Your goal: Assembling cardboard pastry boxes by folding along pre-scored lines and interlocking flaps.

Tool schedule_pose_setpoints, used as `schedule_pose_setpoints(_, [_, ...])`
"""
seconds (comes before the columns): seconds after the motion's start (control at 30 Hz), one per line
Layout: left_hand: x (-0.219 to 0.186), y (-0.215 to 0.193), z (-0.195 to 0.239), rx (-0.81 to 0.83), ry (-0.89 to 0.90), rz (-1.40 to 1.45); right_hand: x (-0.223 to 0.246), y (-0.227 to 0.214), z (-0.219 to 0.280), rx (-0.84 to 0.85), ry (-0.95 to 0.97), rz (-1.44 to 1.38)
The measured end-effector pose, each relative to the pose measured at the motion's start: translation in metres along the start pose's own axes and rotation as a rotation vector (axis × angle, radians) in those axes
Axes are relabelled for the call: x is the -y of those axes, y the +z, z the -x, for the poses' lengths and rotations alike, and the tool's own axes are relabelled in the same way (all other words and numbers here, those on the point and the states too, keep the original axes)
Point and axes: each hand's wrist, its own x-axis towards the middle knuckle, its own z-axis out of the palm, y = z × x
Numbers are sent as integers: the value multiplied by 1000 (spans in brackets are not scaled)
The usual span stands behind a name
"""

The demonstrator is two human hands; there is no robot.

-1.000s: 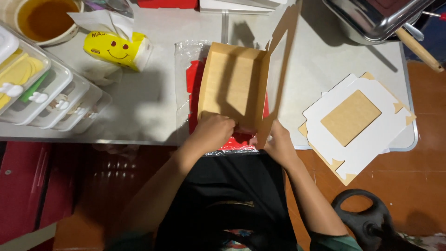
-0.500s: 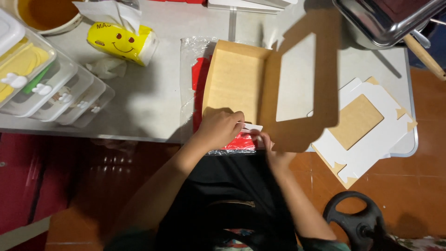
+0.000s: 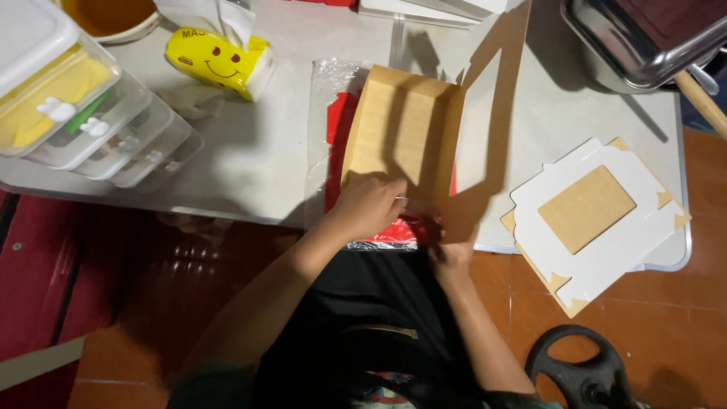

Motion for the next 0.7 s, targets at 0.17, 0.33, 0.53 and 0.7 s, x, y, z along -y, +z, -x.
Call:
schedule_pose_setpoints(0.17, [-11,-12,6,-7,13,191,26,-14,-21,-162,-127,145])
schedule_pose_setpoints(0.33, [-20,11,6,-52,-4,144,61,-8,-25,-225,142,-74])
schedule_pose_setpoints(0.53, [-30,20,3,-173,-18,42,50,-5,-22,-212,117,-42])
schedule_pose_setpoints(0.7, [-18,67,-9,-229,-52,-87,74,-3,-44,-221,-72,65])
